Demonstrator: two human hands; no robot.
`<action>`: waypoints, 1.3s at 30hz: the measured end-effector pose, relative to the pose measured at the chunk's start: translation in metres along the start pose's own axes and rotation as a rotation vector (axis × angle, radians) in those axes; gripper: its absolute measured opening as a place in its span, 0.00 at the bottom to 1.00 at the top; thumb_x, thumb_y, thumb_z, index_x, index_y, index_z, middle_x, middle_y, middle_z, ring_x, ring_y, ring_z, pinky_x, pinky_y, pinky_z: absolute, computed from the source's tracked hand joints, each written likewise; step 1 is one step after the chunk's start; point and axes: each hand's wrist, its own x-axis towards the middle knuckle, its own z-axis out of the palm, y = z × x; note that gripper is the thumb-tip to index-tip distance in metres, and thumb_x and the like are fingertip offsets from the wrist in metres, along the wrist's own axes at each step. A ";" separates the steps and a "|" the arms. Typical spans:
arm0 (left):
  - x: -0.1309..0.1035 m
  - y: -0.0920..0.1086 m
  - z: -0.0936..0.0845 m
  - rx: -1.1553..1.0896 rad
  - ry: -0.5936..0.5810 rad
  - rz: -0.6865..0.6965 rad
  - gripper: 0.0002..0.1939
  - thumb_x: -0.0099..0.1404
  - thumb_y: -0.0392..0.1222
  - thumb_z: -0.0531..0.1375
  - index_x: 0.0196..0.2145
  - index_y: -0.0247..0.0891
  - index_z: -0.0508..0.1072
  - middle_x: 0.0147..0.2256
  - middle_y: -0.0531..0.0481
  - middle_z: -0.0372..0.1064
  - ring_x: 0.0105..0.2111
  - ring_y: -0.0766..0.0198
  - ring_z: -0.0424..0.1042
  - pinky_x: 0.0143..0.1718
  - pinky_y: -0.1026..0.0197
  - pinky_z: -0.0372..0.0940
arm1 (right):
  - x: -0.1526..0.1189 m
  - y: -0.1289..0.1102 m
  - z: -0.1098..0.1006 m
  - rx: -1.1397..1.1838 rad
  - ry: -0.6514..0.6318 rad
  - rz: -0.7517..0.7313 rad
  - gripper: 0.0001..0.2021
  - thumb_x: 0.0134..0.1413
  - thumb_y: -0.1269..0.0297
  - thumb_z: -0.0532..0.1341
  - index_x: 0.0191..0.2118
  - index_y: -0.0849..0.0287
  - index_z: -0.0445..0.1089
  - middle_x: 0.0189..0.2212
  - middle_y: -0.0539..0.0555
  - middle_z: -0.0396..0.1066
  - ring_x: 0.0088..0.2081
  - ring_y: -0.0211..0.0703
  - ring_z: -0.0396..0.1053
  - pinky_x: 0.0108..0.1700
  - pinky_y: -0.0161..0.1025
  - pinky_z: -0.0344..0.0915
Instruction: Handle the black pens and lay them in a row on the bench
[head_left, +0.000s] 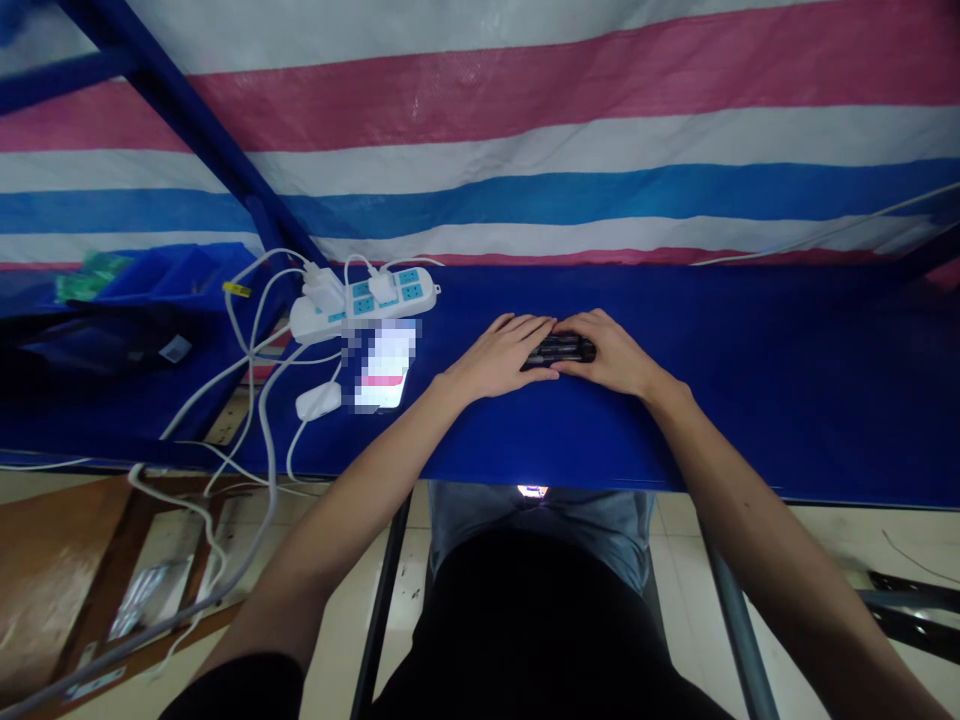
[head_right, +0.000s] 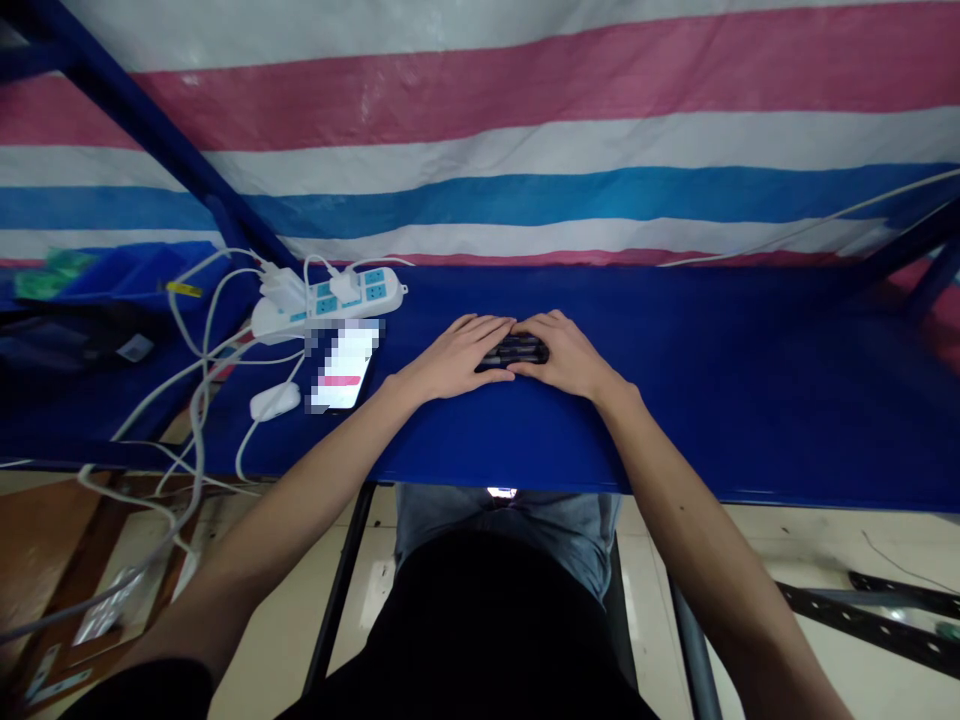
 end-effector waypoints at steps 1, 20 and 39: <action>0.000 0.002 0.000 0.008 -0.018 -0.014 0.45 0.72 0.70 0.50 0.75 0.37 0.49 0.72 0.39 0.52 0.72 0.48 0.51 0.73 0.44 0.43 | 0.000 -0.001 0.000 -0.025 -0.018 0.016 0.30 0.58 0.36 0.63 0.57 0.53 0.72 0.55 0.60 0.75 0.54 0.61 0.69 0.58 0.59 0.63; -0.002 0.003 0.006 -0.081 -0.071 -0.079 0.45 0.73 0.70 0.48 0.76 0.41 0.42 0.76 0.42 0.38 0.76 0.46 0.37 0.75 0.39 0.36 | -0.005 -0.002 0.027 -0.185 -0.052 0.220 0.36 0.71 0.38 0.39 0.75 0.51 0.50 0.75 0.58 0.49 0.75 0.66 0.43 0.71 0.72 0.43; 0.006 0.003 0.003 -0.329 0.154 -0.039 0.25 0.76 0.56 0.56 0.64 0.43 0.67 0.64 0.42 0.65 0.64 0.50 0.64 0.65 0.46 0.60 | 0.004 -0.011 0.010 0.086 0.314 0.132 0.25 0.62 0.35 0.59 0.45 0.51 0.76 0.49 0.59 0.75 0.55 0.59 0.68 0.61 0.60 0.63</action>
